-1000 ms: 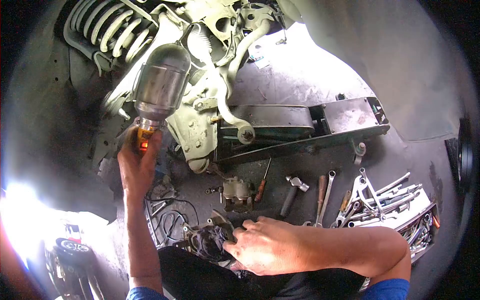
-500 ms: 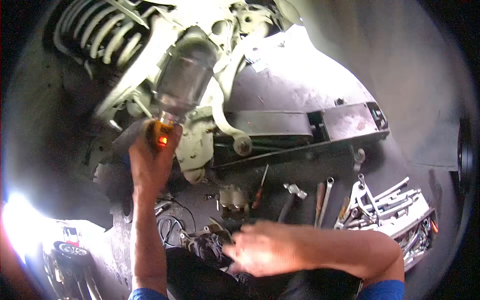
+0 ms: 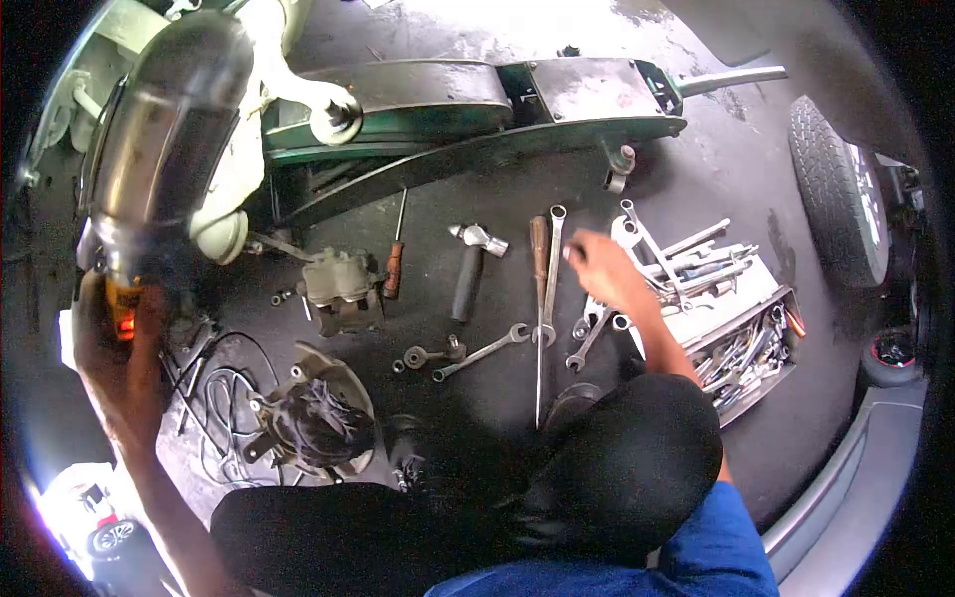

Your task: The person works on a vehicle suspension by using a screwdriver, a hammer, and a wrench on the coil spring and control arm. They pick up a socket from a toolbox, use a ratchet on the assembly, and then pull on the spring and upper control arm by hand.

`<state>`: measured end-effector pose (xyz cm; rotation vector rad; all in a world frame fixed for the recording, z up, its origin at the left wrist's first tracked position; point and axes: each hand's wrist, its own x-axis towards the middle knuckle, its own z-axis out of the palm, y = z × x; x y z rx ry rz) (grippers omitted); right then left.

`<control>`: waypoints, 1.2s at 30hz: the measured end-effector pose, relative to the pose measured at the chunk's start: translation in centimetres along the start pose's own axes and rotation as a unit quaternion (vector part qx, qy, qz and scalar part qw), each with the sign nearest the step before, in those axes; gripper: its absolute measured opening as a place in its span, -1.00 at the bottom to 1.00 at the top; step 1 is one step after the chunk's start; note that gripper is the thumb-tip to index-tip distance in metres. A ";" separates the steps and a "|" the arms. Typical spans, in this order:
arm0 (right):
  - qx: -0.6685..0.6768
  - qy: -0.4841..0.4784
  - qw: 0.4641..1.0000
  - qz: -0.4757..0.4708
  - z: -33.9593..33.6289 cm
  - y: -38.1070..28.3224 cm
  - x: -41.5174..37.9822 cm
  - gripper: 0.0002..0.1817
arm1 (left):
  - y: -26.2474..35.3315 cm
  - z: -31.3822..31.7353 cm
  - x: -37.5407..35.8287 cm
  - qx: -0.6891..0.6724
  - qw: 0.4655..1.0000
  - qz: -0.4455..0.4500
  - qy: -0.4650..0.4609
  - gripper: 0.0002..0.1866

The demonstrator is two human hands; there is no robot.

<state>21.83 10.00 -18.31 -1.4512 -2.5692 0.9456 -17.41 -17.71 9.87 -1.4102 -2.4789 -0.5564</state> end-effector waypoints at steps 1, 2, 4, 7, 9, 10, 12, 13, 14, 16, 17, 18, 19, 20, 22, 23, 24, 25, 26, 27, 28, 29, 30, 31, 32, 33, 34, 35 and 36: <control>-0.013 -0.013 1.000 0.015 2.3 1.4 -0.7 -0.65 | -0.5 0.0 -0.3 0.006 1.000 0.029 0.010 -0.59; -0.003 -0.009 0.999 0.044 3.9 1.6 -0.9 -0.60 | -1.0 0.1 -0.5 0.006 0.999 0.039 0.020 -0.60; 0.020 -0.002 0.996 0.091 6.0 0.1 -0.6 -0.49 | -1.8 -0.3 -0.7 0.016 0.997 0.055 0.050 -0.64; -0.042 0.043 0.995 0.084 7.8 -1.0 1.1 -0.30 | -0.1 -1.4 -0.8 -0.119 0.993 -0.022 0.014 -0.69; -0.045 0.077 0.995 0.040 8.8 -0.9 1.7 -0.30 | 1.0 -2.4 -0.6 -0.161 0.985 -0.040 0.052 -0.69; -0.045 0.096 0.994 0.012 9.5 -0.5 1.8 -0.31 | 1.3 -2.9 -0.6 -0.184 0.979 -0.046 0.079 -0.69; -0.004 0.087 0.992 0.088 10.4 0.0 2.7 -0.38 | 2.0 -4.9 -0.9 -0.140 0.982 -0.095 0.087 -0.67; 0.014 0.106 0.993 0.048 11.1 1.8 3.0 -0.42 | 1.7 -5.3 -1.1 -0.147 0.979 -0.086 0.111 -0.67; 0.033 0.123 0.992 0.009 11.2 3.5 3.4 -0.46 | 1.3 -5.5 -1.2 -0.155 0.976 -0.077 0.133 -0.66; 0.269 -0.002 0.952 0.145 6.6 1.8 2.5 -0.32 | 0.5 -5.9 -1.4 -0.186 0.968 -0.091 0.142 -0.64; 0.428 -0.034 0.890 0.157 3.3 -0.5 0.7 -0.37 | 0.1 -6.1 -1.4 -0.203 0.964 -0.096 0.143 -0.64; 0.413 -0.009 0.905 0.103 0.3 -2.7 -0.5 -0.48 | 0.0 -6.1 -1.4 -0.211 0.961 -0.096 0.149 -0.63; 0.395 0.018 0.917 0.049 -2.8 -4.9 -1.7 -0.59 | -0.2 -5.9 -1.4 -0.220 0.959 -0.095 0.153 -0.62; 0.376 0.047 0.926 -0.004 -5.9 -7.1 -2.8 -0.69 | -0.3 -5.8 -1.3 -0.230 0.956 -0.093 0.157 -0.62; 0.360 0.087 0.922 -0.112 -12.5 -10.7 -5.8 -0.69 | -0.6 -5.9 -1.0 -0.216 0.961 -0.090 0.146 -0.58; 0.336 0.108 0.924 -0.146 -15.6 -11.9 -7.5 -0.71 | -0.5 -5.7 -0.9 -0.237 0.956 -0.094 0.145 -0.58; 0.339 0.168 0.898 -0.227 -17.8 -14.1 -9.6 -0.61 | -0.4 -5.6 -0.8 -0.257 0.950 -0.098 0.146 -0.57; 0.339 0.224 0.861 -0.306 -19.8 -16.3 -11.6 -0.52 | -0.5 -5.6 -0.7 -0.248 0.952 -0.082 0.159 -0.57; 0.354 0.224 0.840 -0.344 -22.2 -16.7 -13.3 -0.48 | -0.5 -5.8 -0.7 -0.247 0.953 -0.080 0.159 -0.57; 0.373 0.237 0.812 -0.381 -24.1 -17.1 -14.6 -0.45 | -0.6 -6.0 -0.7 -0.245 0.953 -0.077 0.159 -0.57; 0.412 0.235 0.771 -0.425 -25.5 -17.6 -15.5 -0.43 | -0.8 -6.3 -0.7 -0.243 0.954 -0.074 0.158 -0.57; 0.454 0.225 0.727 -0.463 -26.8 -17.9 -16.1 -0.41 | -0.9 -6.6 -0.8 -0.237 0.955 -0.084 0.156 -0.56; 0.484 0.215 0.692 -0.491 -27.7 -18.1 -16.2 -0.38 | -1.1 -6.8 -0.9 -0.237 0.955 -0.081 0.159 -0.56; 0.505 0.211 0.660 -0.515 -28.4 -18.6 -15.9 -0.36 | -1.3 -7.0 -1.0 -0.236 0.955 -0.078 0.163 -0.56; 0.525 0.206 0.627 -0.537 -29.2 -19.2 -15.3 -0.33 | -1.4 -7.2 -1.2 -0.236 0.955 -0.075 0.166 -0.56; 0.486 -0.040 0.603 -0.631 -29.3 -23.1 -14.1 -0.36 | -1.4 -7.4 -1.4 -0.243 0.953 -0.074 0.168 -0.57; 0.483 0.125 0.628 -0.598 -28.9 -25.9 -13.1 -0.38 | -1.5 -7.7 -1.6 -0.243 0.953 -0.077 0.165 -0.57; 0.466 0.288 0.634 -0.546 -28.4 -28.1 -12.4 -0.40 | -1.5 -8.0 -1.7 -0.243 0.953 -0.078 0.161 -0.57; 0.434 0.444 0.621 -0.479 -28.5 -29.7 -11.5 -0.42 | -1.5 -8.3 -1.8 -0.243 0.954 -0.080 0.156 -0.57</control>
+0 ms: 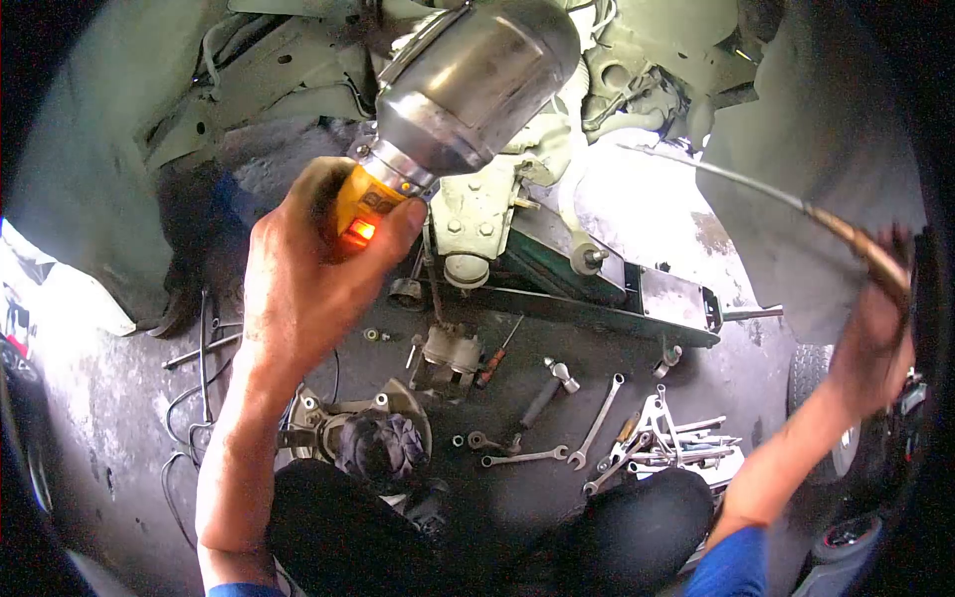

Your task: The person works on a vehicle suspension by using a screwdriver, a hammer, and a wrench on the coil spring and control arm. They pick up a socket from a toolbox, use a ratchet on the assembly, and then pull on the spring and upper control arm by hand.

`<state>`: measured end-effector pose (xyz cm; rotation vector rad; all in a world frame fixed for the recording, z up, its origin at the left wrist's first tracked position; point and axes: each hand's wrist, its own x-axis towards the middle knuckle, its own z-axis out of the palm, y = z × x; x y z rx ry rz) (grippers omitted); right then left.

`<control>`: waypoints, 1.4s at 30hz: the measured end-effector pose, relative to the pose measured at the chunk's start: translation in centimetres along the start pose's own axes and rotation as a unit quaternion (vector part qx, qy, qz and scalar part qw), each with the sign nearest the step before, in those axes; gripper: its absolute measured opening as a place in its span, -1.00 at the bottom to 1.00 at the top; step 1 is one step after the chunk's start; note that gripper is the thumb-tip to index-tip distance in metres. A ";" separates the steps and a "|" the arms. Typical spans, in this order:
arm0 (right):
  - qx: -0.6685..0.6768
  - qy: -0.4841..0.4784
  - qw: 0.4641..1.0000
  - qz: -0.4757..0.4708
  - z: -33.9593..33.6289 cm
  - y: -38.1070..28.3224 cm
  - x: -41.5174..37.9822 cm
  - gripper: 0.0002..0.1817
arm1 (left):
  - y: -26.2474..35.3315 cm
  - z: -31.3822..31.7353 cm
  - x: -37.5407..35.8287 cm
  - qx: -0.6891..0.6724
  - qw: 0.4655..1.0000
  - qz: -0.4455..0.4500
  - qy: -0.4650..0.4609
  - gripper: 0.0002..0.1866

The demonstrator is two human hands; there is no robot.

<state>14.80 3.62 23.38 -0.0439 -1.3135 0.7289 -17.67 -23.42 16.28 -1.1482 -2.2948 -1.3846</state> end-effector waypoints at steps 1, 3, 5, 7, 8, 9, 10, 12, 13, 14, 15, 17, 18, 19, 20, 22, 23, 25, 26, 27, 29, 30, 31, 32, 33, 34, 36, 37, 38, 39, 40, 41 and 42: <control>-0.009 -0.093 0.995 -0.017 -0.2 1.3 1.7 -0.45 | 0.1 -0.2 0.0 -0.007 1.000 -0.003 -0.001 -0.57; -0.050 -0.117 0.991 -0.037 2.9 2.7 3.9 -0.50 | 0.2 -0.5 -0.2 -0.023 1.000 -0.008 -0.003 -0.57; -0.055 -0.031 0.998 -0.021 8.0 3.7 4.9 -0.56 | 0.0 -0.6 -0.3 -0.038 0.999 -0.005 0.001 -0.57; 0.018 -0.003 1.000 0.014 10.3 5.4 6.1 -0.61 | -0.2 -0.7 -0.4 -0.043 0.999 -0.005 0.001 -0.57; 0.064 0.012 0.997 0.028 11.4 6.0 6.4 -0.63 | -0.3 -0.8 -0.3 -0.042 0.999 -0.006 0.001 -0.58; 0.131 0.023 0.990 0.041 12.4 6.6 6.4 -0.66 | -0.4 -0.9 -0.3 -0.039 0.999 -0.006 0.002 -0.58; 0.197 0.034 0.978 0.053 13.9 6.5 5.8 -0.68 | -0.6 -1.0 -0.2 -0.040 0.999 0.001 0.002 -0.58; 0.164 0.063 0.984 0.039 15.1 6.3 3.4 -0.50 | -1.1 -1.0 -0.1 -0.039 0.999 0.015 0.006 -0.59; 0.187 0.092 0.976 0.055 15.1 6.8 2.3 -0.45 | -1.2 -1.2 0.0 -0.041 0.999 0.010 0.005 -0.59; 0.209 0.122 0.968 0.071 15.0 7.6 1.1 -0.40 | -1.1 -1.3 0.0 -0.043 0.999 0.004 0.004 -0.59; 0.272 0.009 0.959 0.079 12.5 9.2 1.1 -0.34 | -1.1 -1.4 0.0 -0.045 0.999 -0.002 0.004 -0.59; 0.268 0.061 0.958 0.076 13.1 10.5 0.1 -0.45 | -1.3 -1.4 0.0 -0.039 0.999 -0.001 0.007 -0.58; 0.266 0.089 0.957 0.074 13.4 10.8 -0.3 -0.49 | -1.3 -1.5 0.1 -0.035 0.999 0.001 0.008 -0.57; 0.270 0.055 0.958 0.078 13.5 10.8 -0.6 -0.51 | -1.4 -1.5 0.2 -0.043 0.999 -0.002 0.007 -0.57; 0.275 0.056 0.956 0.084 13.5 10.7 -0.7 -0.51 | -1.5 -1.4 0.2 -0.050 0.999 -0.007 0.006 -0.57; 0.284 0.058 0.952 0.096 13.7 10.1 -0.9 -0.51 | -1.6 -1.5 0.3 -0.054 0.998 -0.019 0.002 -0.57; 0.289 0.056 0.951 0.095 13.8 9.7 -1.0 -0.52 | -1.4 -1.7 0.4 -0.051 0.998 -0.026 -0.002 -0.57; 0.295 0.054 0.950 0.093 14.1 9.0 -1.2 -0.53 | -1.5 -1.5 0.4 -0.049 0.999 -0.021 0.005 -0.59; 0.306 0.043 0.946 0.095 13.9 9.4 -1.1 -0.53 | -1.6 -1.3 0.5 -0.051 0.999 -0.007 0.015 -0.60; 0.318 0.034 0.943 0.095 13.7 9.9 -1.1 -0.52 | -1.7 -1.1 0.5 -0.053 0.998 0.009 0.024 -0.60; 0.323 0.025 0.941 0.094 13.2 10.2 -1.2 -0.53 | -1.7 -0.9 0.6 -0.045 0.999 0.008 0.017 -0.61; 0.318 0.023 0.943 0.093 13.5 10.0 -1.4 -0.53 | -1.7 -0.8 0.6 -0.041 0.999 0.007 0.015 -0.62; 0.313 0.022 0.945 0.093 13.5 9.9 -1.6 -0.53 | -1.6 -0.8 0.6 -0.043 0.999 0.008 0.012 -0.61; 0.314 0.030 0.944 0.094 13.4 9.9 -1.5 -0.53 | -1.6 -0.7 0.6 -0.045 0.999 0.009 0.009 -0.61; 0.315 0.037 0.944 0.094 13.3 9.9 -1.4 -0.53 | -1.6 -0.7 0.6 -0.047 0.999 0.009 0.007 -0.60; 0.317 0.044 0.943 0.095 13.2 10.0 -1.3 -0.52 | -1.5 -0.6 0.6 -0.052 0.999 0.010 0.007 -0.60; 0.315 0.047 0.942 0.101 13.4 10.3 -1.4 -0.53 | -1.5 -0.5 0.5 -0.061 0.998 0.012 0.007 -0.59; 0.315 0.049 0.942 0.104 13.6 10.4 -1.6 -0.53 | -1.5 -0.6 0.5 -0.058 0.998 0.007 0.006 -0.59; 0.312 0.058 0.942 0.106 13.8 10.5 -1.9 -0.53 | -1.5 -0.6 0.4 -0.056 0.998 0.002 0.004 -0.60; 0.309 0.066 0.943 0.109 14.2 10.6 -2.3 -0.52 | -1.5 -0.6 0.4 -0.053 0.999 -0.004 0.003 -0.60; 0.305 0.075 0.943 0.112 14.6 10.6 -2.7 -0.52 | -1.4 -0.7 0.4 -0.049 0.999 -0.006 -0.002 -0.59; 0.298 0.082 0.946 0.103 14.9 10.4 -3.0 -0.51 | -1.3 -0.8 0.5 -0.046 0.999 -0.008 -0.005 -0.59; 0.291 0.088 0.948 0.094 15.3 10.1 -3.4 -0.51 | -1.2 -0.8 0.5 -0.042 0.999 -0.010 -0.009 -0.59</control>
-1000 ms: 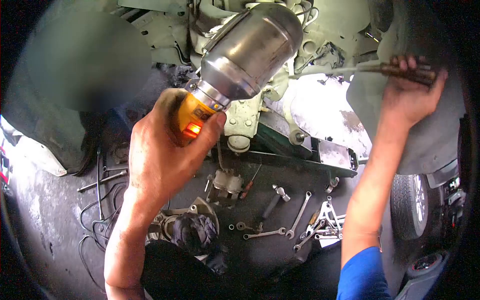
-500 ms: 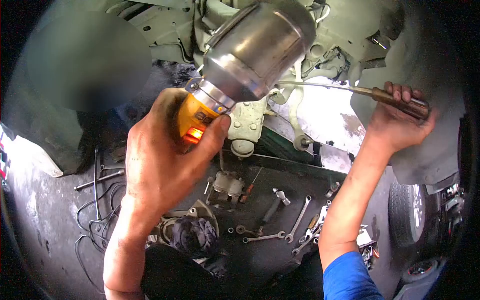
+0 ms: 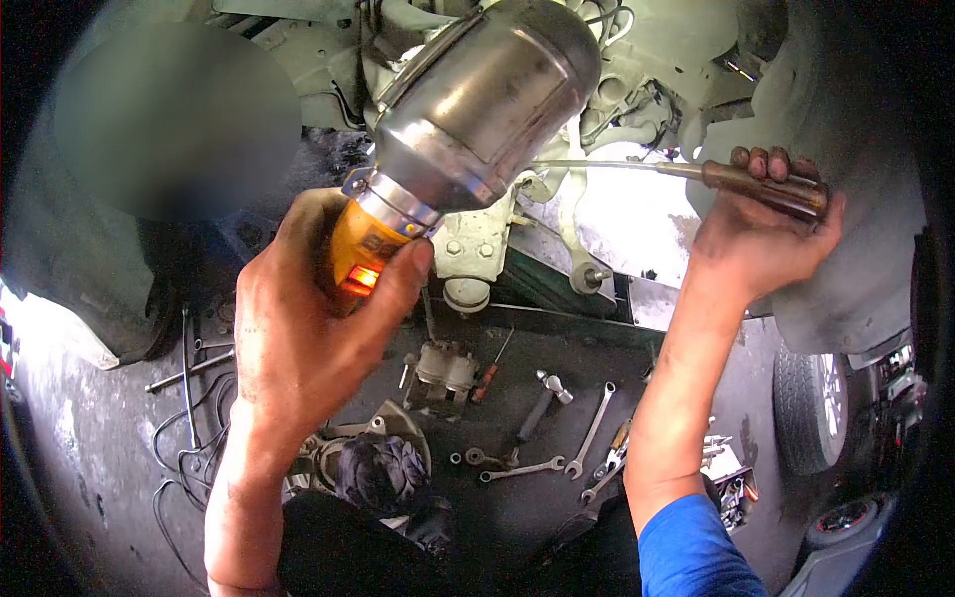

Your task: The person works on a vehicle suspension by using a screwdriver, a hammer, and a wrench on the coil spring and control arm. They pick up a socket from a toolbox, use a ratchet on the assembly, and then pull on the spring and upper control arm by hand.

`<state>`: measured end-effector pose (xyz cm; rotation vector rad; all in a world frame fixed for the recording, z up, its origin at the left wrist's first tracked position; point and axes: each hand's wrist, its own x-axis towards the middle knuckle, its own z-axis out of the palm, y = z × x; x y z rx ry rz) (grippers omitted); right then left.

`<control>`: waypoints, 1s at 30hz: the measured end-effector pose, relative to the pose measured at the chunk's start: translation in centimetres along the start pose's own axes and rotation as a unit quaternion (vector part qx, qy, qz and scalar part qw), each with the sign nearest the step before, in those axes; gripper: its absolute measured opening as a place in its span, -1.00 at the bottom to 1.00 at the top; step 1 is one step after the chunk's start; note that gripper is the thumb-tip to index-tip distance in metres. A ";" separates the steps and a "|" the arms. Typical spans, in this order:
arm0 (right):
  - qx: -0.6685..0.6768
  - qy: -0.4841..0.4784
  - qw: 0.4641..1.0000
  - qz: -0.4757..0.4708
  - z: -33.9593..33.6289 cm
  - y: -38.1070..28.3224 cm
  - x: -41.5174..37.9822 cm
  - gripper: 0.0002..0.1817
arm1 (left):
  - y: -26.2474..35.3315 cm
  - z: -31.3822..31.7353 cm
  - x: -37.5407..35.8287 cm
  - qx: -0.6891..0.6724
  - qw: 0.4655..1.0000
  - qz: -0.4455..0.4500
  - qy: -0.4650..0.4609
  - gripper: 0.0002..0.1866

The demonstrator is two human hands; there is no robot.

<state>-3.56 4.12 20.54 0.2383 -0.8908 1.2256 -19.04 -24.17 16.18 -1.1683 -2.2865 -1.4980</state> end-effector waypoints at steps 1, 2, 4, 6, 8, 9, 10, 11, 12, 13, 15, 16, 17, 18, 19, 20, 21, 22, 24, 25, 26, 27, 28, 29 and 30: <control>-0.006 0.004 1.000 -0.011 0.4 0.0 -0.6 -0.50 | -0.1 0.0 0.0 -0.006 1.000 0.000 0.000 -0.59; 0.012 -0.011 1.000 0.005 1.0 -0.1 -1.4 -0.50 | -0.2 0.1 0.0 -0.013 1.000 -0.001 0.001 -0.59; 0.050 -0.041 0.997 0.036 2.1 -0.7 -3.4 -0.48 | -0.5 0.2 0.1 -0.021 1.000 0.003 0.004 -0.59; 0.064 -0.110 0.990 0.061 2.5 -0.6 -5.8 -0.45 | -0.8 0.3 0.1 -0.023 1.000 0.010 0.009 -0.58; 0.038 -0.163 0.984 0.056 3.3 0.0 -8.0 -0.42 | -1.0 0.2 0.2 -0.027 0.999 0.019 0.008 -0.58; 0.020 -0.191 0.980 0.048 3.4 0.3 -8.8 -0.42 | -1.1 0.0 0.1 -0.027 0.999 0.022 0.007 -0.58; 0.002 -0.219 0.975 0.038 3.6 0.6 -9.6 -0.40 | -1.3 -0.2 0.0 -0.027 0.999 0.025 0.008 -0.58; 0.012 -0.242 0.967 0.075 3.6 0.2 -9.9 -0.39 | -1.4 -0.4 0.0 -0.025 0.999 0.029 0.008 -0.58; 0.000 -0.260 0.960 0.104 3.9 -0.2 -10.0 -0.39 | -1.5 -0.6 -0.1 -0.024 0.999 0.032 0.010 -0.58; -0.013 -0.279 0.951 0.133 4.2 -0.6 -10.1 -0.38 | -2.0 -0.5 -0.1 -0.035 0.998 0.050 0.028 -0.58; -0.051 -0.359 0.917 0.166 4.6 -1.4 -9.5 -0.37 | -2.0 -1.2 -0.1 -0.029 0.998 0.046 0.028 -0.58; -0.076 -0.387 0.906 0.157 4.8 -1.6 -9.3 -0.42 | -2.1 -1.5 -0.1 -0.027 0.998 0.044 0.027 -0.58; -0.101 -0.414 0.892 0.147 5.4 -1.8 -9.1 -0.46 | -2.6 -1.7 -0.1 -0.019 0.997 0.061 0.030 -0.57; -0.124 -0.442 0.878 0.135 5.9 -2.0 -9.0 -0.48 | -2.6 -2.1 -0.2 -0.014 0.998 0.055 0.024 -0.59; -0.126 -0.482 0.858 0.124 5.7 -2.0 -8.1 -0.49 | -2.4 -2.5 -0.4 -0.009 0.999 0.048 0.017 -0.60; -0.119 -0.496 0.852 0.119 5.5 -1.9 -7.9 -0.48 | -2.3 -2.9 -0.5 -0.004 0.999 0.041 0.009 -0.62; -0.111 -0.510 0.845 0.114 5.4 -1.7 -7.8 -0.45 | -2.3 -3.1 -0.6 0.004 0.999 0.038 0.011 -0.60; -0.097 -0.486 0.864 0.088 5.2 -1.0 -8.3 -0.48 | -2.3 -3.5 -0.7 0.006 0.999 0.038 0.005 -0.60; -0.068 -0.433 0.898 0.036 5.0 0.2 -9.6 -0.54 | -2.6 -4.1 -0.8 0.011 0.999 0.037 -0.007 -0.59; -0.080 -0.422 0.903 0.025 5.4 0.4 -10.5 -0.53 | -3.3 -4.2 -0.8 0.007 0.999 0.053 0.000 -0.59; -0.091 -0.411 0.907 0.015 6.1 0.6 -11.4 -0.53 | -3.7 -4.5 -0.8 0.007 0.998 0.061 0.006 -0.60; -0.098 -0.390 0.915 0.016 6.4 0.6 -12.2 -0.52 | -4.0 -4.7 -0.9 0.007 0.998 0.068 0.009 -0.60; -0.104 -0.370 0.923 0.017 6.8 0.9 -12.9 -0.52 | -4.3 -4.9 -0.9 0.008 0.997 0.075 0.014 -0.61; -0.118 -0.364 0.924 -0.002 7.4 1.3 -13.4 -0.49 | -4.5 -5.1 -0.8 0.008 0.997 0.075 0.017 -0.61; -0.139 -0.361 0.922 -0.022 8.0 1.8 -14.1 -0.48 | -4.5 -5.2 -0.8 0.008 0.997 0.075 0.023 -0.61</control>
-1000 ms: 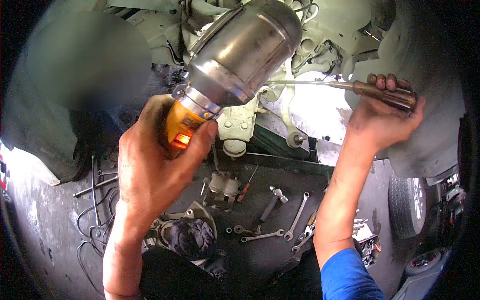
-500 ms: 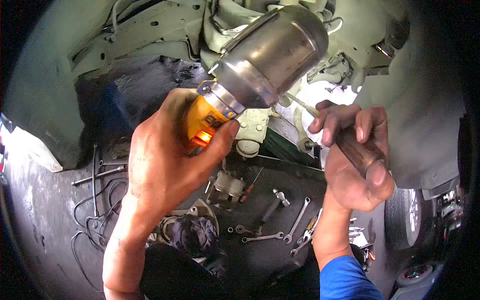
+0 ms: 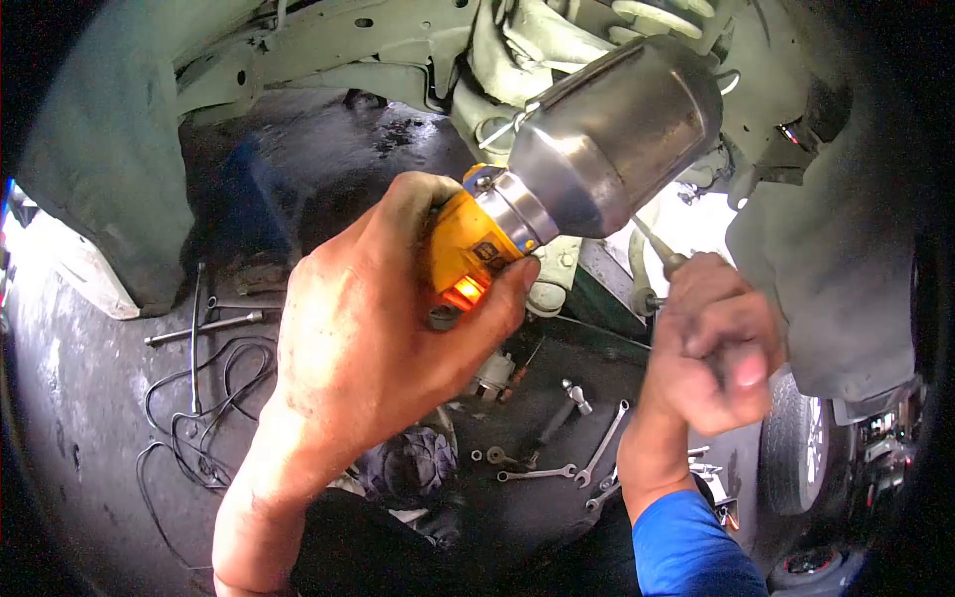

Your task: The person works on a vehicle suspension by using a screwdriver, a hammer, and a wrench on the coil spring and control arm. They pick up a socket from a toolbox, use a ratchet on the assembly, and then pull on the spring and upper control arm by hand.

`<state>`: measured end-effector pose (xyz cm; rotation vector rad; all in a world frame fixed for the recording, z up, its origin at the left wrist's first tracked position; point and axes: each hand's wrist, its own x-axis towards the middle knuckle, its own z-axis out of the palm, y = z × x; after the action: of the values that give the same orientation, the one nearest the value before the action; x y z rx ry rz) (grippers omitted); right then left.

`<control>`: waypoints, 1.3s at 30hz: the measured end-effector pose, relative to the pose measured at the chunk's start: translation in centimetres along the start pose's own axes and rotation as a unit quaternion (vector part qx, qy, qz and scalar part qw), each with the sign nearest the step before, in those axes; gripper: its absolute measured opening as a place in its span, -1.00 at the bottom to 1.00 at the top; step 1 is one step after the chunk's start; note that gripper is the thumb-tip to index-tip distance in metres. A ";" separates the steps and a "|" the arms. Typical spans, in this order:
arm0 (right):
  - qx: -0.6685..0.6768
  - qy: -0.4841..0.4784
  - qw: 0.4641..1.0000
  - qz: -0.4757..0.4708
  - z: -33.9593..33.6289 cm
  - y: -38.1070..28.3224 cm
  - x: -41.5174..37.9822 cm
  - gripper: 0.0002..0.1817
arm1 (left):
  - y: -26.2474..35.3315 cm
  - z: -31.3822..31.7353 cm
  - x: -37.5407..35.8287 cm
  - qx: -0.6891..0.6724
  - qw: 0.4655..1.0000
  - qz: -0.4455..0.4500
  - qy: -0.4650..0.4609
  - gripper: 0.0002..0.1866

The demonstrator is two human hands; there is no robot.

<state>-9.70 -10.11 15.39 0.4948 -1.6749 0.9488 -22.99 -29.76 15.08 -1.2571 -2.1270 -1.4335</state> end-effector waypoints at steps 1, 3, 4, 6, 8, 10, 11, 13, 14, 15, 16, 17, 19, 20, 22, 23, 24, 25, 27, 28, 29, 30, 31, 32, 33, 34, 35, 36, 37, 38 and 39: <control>-0.028 0.004 1.000 -0.011 1.1 0.2 -0.1 -0.47 | 0.1 0.0 0.0 0.000 1.000 0.000 0.004 -0.62; -0.054 0.014 0.998 -0.011 1.0 0.1 -0.2 -0.44 | 0.4 0.3 0.3 0.005 1.000 -0.011 -0.001 -0.62; -0.039 0.020 0.999 -0.005 0.3 0.0 -0.2 -0.45 | 0.5 0.6 0.4 0.008 1.000 -0.016 -0.003 -0.62; -0.010 0.033 0.999 0.010 -1.5 -0.3 -0.2 -0.45 | 0.8 1.1 0.4 -0.008 1.000 -0.009 0.003 -0.63; 0.004 0.011 1.000 0.004 -2.2 -0.5 -0.1 -0.54 | 1.2 1.5 0.4 -0.018 1.000 -0.014 0.002 -0.63; -0.059 -0.017 0.997 -0.041 -0.6 0.2 -0.7 -0.65 | 1.6 1.2 0.2 -0.008 1.000 -0.012 0.004 -0.64; -0.105 -0.041 0.990 -0.080 0.5 0.7 -0.9 -0.73 | 2.0 1.2 0.1 -0.003 1.000 -0.009 0.006 -0.64; -0.107 -0.074 0.983 -0.131 1.8 1.3 -0.3 -0.71 | 2.7 1.6 0.2 -0.032 0.999 -0.036 0.017 -0.62; -0.095 -0.017 0.987 -0.131 1.6 1.2 0.1 -0.67 | 3.2 1.6 0.6 -0.017 0.998 -0.048 0.024 -0.60; -0.077 -0.007 0.990 -0.119 0.9 1.1 0.3 -0.65 | 3.5 2.1 0.7 -0.053 0.996 -0.037 0.054 -0.62; -0.057 0.002 0.992 -0.110 0.3 0.9 0.4 -0.63 | 4.2 1.8 0.7 -0.038 0.996 -0.055 0.057 -0.63; -0.050 -0.009 0.993 -0.108 -0.6 0.7 0.7 -0.62 | 5.0 1.8 0.8 -0.051 0.995 -0.057 0.066 -0.64; -0.034 -0.036 0.994 -0.099 -2.2 0.2 1.1 -0.62 | 6.1 1.7 1.0 -0.080 0.991 -0.059 0.090 -0.65; -0.046 -0.054 0.993 -0.091 -2.5 -0.1 1.0 -0.66 | 6.6 1.7 1.0 -0.097 0.988 -0.060 0.105 -0.66; -0.057 -0.051 0.993 -0.093 -2.7 -0.5 1.1 -0.65 | 7.6 1.3 1.1 -0.110 0.984 -0.054 0.126 -0.66; -0.054 -0.030 0.994 -0.092 -2.7 -0.6 1.0 -0.65 | 8.1 1.0 1.3 -0.107 0.984 -0.046 0.133 -0.66; -0.053 -0.020 0.995 -0.087 -2.9 -0.6 1.1 -0.64 | 8.5 0.8 1.4 -0.103 0.984 -0.039 0.139 -0.66; -0.052 -0.009 0.995 -0.080 -3.3 -0.5 1.1 -0.64 | 8.9 0.6 1.4 -0.090 0.984 -0.029 0.150 -0.66; -0.042 0.018 0.996 -0.072 -3.6 -0.1 1.2 -0.64 | 9.1 0.1 1.2 -0.075 0.986 -0.038 0.143 -0.66; -0.060 0.007 0.994 -0.093 -3.5 -0.1 1.2 -0.63 | 9.0 0.0 1.1 -0.068 0.987 -0.044 0.138 -0.66; -0.080 -0.004 0.990 -0.114 -3.2 0.0 1.1 -0.62 | 8.8 0.0 0.9 -0.055 0.988 -0.030 0.142 -0.67; -0.099 -0.015 0.986 -0.134 -2.8 0.2 0.9 -0.62 | 8.7 0.0 0.8 -0.052 0.988 -0.031 0.141 -0.67; -0.087 -0.030 0.989 -0.117 -2.0 -0.3 0.5 -0.62 | 8.6 0.0 0.6 -0.049 0.988 -0.033 0.140 -0.67; -0.099 -0.021 0.988 -0.120 -2.0 -0.3 0.4 -0.63 | 8.4 0.0 0.5 -0.046 0.989 -0.039 0.138 -0.67; -0.089 -0.011 0.989 -0.118 -1.9 -0.1 0.4 -0.64 | 8.0 0.0 0.6 -0.056 0.989 -0.038 0.134 -0.65; -0.078 -0.004 0.990 -0.115 -1.8 0.2 0.4 -0.64 | 7.8 -0.2 0.6 -0.060 0.988 -0.036 0.139 -0.64; -0.102 -0.030 0.988 -0.113 -2.1 0.2 0.5 -0.62 | 7.6 -0.3 0.5 -0.064 0.987 -0.035 0.143 -0.64; -0.132 -0.041 0.982 -0.126 -1.0 0.5 0.2 -0.62 | 7.2 -0.4 0.6 -0.067 0.986 -0.031 0.148 -0.64; -0.163 -0.049 0.975 -0.142 0.4 0.8 -0.1 -0.62 | 6.6 -0.4 0.7 -0.088 0.983 -0.014 0.160 -0.65; -0.198 -0.059 0.966 -0.155 1.3 0.9 -0.3 -0.62 | 6.2 -0.5 0.8 -0.096 0.982 -0.020 0.164 -0.65; -0.190 -0.077 0.969 -0.142 2.0 0.9 0.0 -0.63 | 6.1 -0.5 0.8 -0.108 0.981 -0.029 0.160 -0.66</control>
<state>-11.60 -11.17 14.88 0.5389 -1.8125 0.3762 -18.79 -28.98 19.54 -0.9574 -1.8453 -1.7948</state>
